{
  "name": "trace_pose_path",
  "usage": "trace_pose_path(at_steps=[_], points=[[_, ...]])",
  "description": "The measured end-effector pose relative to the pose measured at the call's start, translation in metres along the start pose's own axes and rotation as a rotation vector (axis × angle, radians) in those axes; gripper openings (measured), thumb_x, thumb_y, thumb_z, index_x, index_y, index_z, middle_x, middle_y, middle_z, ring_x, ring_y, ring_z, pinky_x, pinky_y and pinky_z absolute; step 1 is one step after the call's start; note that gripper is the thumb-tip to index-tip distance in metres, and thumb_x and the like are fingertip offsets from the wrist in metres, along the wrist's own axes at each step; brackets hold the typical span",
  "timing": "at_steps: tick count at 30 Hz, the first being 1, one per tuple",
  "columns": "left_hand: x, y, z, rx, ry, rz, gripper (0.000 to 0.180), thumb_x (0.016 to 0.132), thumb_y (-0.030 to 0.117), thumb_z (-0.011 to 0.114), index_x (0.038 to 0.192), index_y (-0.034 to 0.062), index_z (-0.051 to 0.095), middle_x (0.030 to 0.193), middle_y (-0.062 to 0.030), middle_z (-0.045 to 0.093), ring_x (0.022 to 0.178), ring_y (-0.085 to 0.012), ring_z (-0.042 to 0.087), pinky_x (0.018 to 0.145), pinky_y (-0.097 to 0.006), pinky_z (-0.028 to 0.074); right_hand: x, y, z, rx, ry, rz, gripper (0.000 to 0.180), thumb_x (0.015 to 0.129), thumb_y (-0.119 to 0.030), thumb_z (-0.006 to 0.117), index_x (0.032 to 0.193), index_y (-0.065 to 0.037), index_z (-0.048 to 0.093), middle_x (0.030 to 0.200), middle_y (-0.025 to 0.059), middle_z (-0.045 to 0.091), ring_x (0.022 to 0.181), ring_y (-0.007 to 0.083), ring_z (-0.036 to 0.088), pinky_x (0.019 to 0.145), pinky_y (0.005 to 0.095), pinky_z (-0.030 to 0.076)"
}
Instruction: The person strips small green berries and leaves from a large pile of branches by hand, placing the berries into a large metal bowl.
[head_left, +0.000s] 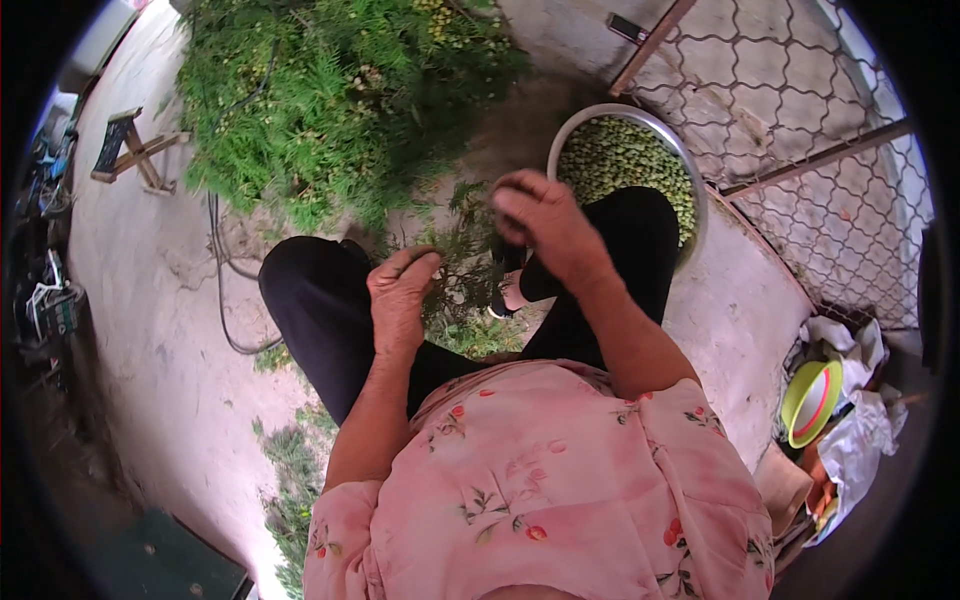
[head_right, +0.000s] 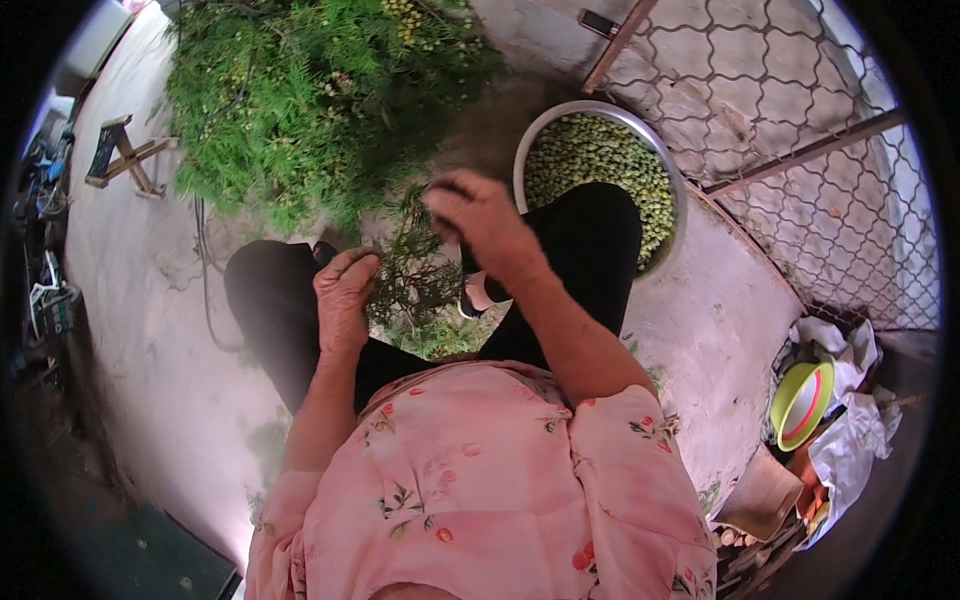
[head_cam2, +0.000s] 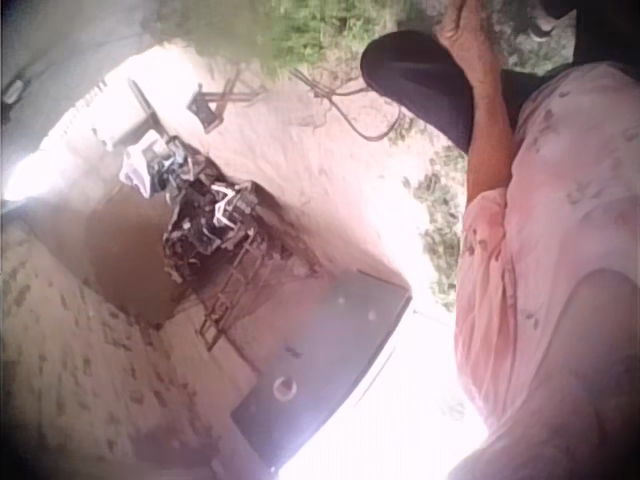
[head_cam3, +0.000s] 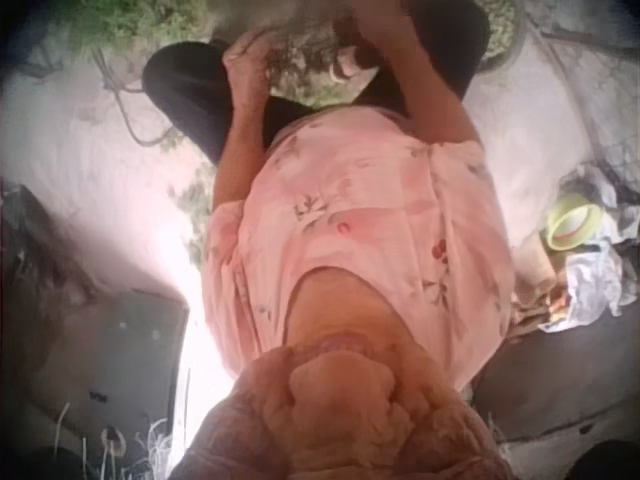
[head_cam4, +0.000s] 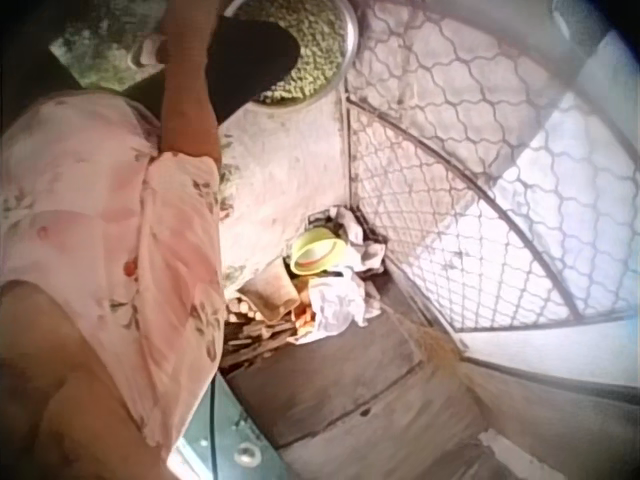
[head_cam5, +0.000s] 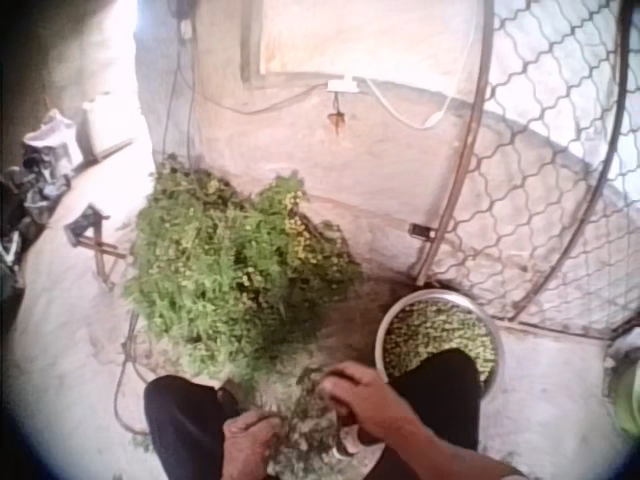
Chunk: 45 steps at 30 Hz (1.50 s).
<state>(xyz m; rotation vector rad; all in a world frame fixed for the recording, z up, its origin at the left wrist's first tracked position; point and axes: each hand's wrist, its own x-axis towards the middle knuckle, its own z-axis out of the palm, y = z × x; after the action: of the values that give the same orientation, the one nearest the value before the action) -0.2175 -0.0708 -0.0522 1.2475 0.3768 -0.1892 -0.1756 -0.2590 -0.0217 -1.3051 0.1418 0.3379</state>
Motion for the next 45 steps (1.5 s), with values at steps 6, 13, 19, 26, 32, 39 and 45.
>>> trace_pose_path(at_steps=[6, 13, 19, 26, 32, 39, 45], points=[[0.002, 0.003, 0.002, -0.132, 0.024, -0.128, 0.009, 0.075, 0.008, 0.062, 0.083, 0.0052, 0.065, 0.063, 0.0067, 0.052, 0.051, -0.0014, 0.041, 0.046, -0.015, 0.031, -0.006, -0.047, -0.118, -0.519, 0.5, -0.295, 0.032, 0.078, -0.015, 0.054, 0.105, 0.002, 0.055, 0.088, 0.0061, 0.058, 0.074, 0.0114, 0.052, 0.065, 0.0245, 0.043], [0.007, 0.003, -0.004, -0.377, -0.009, -0.158, 0.005, 0.077, 0.006, 0.058, 0.082, 0.0049, 0.057, 0.054, 0.0066, 0.04, 0.041, -0.0026, 0.029, 0.036, -0.017, 0.021, -0.006, -0.041, -0.216, -0.506, 0.829, -0.297, 0.036, 0.073, -0.009, 0.05, 0.107, 0.005, 0.056, 0.092, 0.0091, 0.061, 0.079, 0.0179, 0.055, 0.073, 0.0268, 0.042], [0.016, -0.006, -0.018, -0.568, -0.006, -0.192, 0.006, 0.078, 0.008, 0.058, 0.083, 0.0087, 0.054, 0.054, 0.0065, 0.035, 0.043, -0.0034, 0.03, 0.036, -0.018, 0.02, 0.004, -0.013, -0.291, -0.716, 1.078, -0.438, 0.033, 0.072, -0.004, 0.046, 0.099, -0.005, 0.064, 0.084, 0.0168, 0.064, 0.08, 0.024, 0.061, 0.076, 0.0299, 0.044], [0.015, -0.002, -0.016, -0.607, -0.033, -0.266, 0.011, 0.081, 0.014, 0.056, 0.075, 0.0155, 0.047, 0.049, 0.0068, 0.031, 0.04, -0.0053, 0.024, 0.039, -0.019, 0.021, -0.013, -0.019, -0.267, -1.254, 1.073, -0.48, 0.036, 0.071, -0.016, 0.061, 0.104, -0.001, 0.058, 0.1, 0.0175, 0.06, 0.093, 0.0294, 0.056, 0.083, 0.0337, 0.042], [0.017, -0.002, -0.018, -0.686, -0.067, -0.302, 0.015, 0.082, 0.016, 0.056, 0.071, 0.0169, 0.044, 0.048, 0.0059, 0.033, 0.039, -0.0065, 0.023, 0.04, -0.02, 0.022, 0.0, -0.003, -0.084, -0.951, 0.26, -0.386, 0.022, 0.076, -0.015, 0.058, 0.092, 0.0, 0.061, 0.087, 0.0155, 0.062, 0.082, 0.0269, 0.06, 0.074, 0.0314, 0.045], [0.016, 0.0, -0.018, -0.673, -0.015, -0.359, 0.014, 0.086, 0.019, 0.051, 0.073, 0.0154, 0.047, 0.047, 0.006, 0.033, 0.036, -0.0064, 0.022, 0.035, -0.019, 0.023, 0.011, 0.051, 0.011, -0.258, -0.265, -0.056, 0.027, 0.076, -0.02, 0.062, 0.092, 0.002, 0.061, 0.076, 0.0064, 0.059, 0.069, 0.0134, 0.052, 0.064, 0.0287, 0.042], [0.018, 0.0, -0.019, -0.611, 0.011, -0.236, 0.016, 0.085, 0.026, 0.053, 0.093, 0.012, 0.053, 0.067, 0.0023, 0.05, 0.049, -0.0078, 0.037, 0.048, -0.021, 0.035, 0.015, 0.044, 0.023, -0.174, -0.109, 0.101, 0.034, 0.078, -0.026, 0.064, 0.095, 0.004, 0.059, 0.081, 0.005, 0.058, 0.073, 0.0108, 0.053, 0.065, 0.0248, 0.044]])
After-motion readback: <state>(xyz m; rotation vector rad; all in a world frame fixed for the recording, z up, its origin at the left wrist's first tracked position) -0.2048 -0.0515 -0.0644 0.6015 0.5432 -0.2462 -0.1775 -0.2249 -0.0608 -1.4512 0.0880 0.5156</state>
